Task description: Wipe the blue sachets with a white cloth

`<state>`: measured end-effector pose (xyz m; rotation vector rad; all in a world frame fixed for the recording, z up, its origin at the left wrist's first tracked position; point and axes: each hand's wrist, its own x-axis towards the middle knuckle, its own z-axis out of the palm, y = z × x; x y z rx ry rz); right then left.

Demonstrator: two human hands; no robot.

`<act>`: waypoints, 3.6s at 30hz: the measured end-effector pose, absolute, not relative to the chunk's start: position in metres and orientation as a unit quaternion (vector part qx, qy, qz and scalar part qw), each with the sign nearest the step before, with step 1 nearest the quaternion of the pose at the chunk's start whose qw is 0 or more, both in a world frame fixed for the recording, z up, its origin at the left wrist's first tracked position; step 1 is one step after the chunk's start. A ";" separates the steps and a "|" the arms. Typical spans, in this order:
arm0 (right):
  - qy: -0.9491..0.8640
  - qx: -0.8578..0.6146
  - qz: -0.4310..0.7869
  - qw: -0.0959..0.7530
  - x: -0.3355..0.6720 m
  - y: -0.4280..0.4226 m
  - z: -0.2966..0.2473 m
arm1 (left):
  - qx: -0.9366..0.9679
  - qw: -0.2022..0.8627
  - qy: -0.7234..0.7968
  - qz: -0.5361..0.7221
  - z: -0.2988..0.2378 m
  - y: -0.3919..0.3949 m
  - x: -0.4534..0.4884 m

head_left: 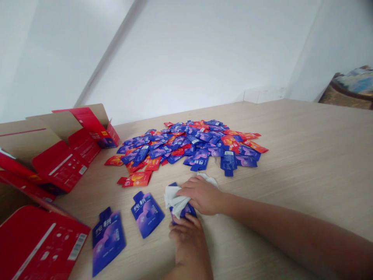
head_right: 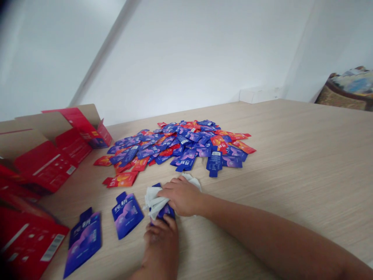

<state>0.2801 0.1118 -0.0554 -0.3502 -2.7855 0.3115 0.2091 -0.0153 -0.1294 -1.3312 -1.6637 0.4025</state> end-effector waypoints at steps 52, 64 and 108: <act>-0.976 -0.077 0.125 0.164 0.274 0.094 -0.039 | -0.526 0.407 -0.718 0.204 -0.116 -0.016 0.219; -0.972 -0.188 0.046 0.136 0.265 0.130 -0.054 | -0.517 0.422 -0.704 0.243 -0.107 -0.021 0.227; -0.967 -0.123 0.088 0.204 0.274 0.114 -0.051 | -0.537 0.436 -0.687 0.223 -0.110 -0.024 0.222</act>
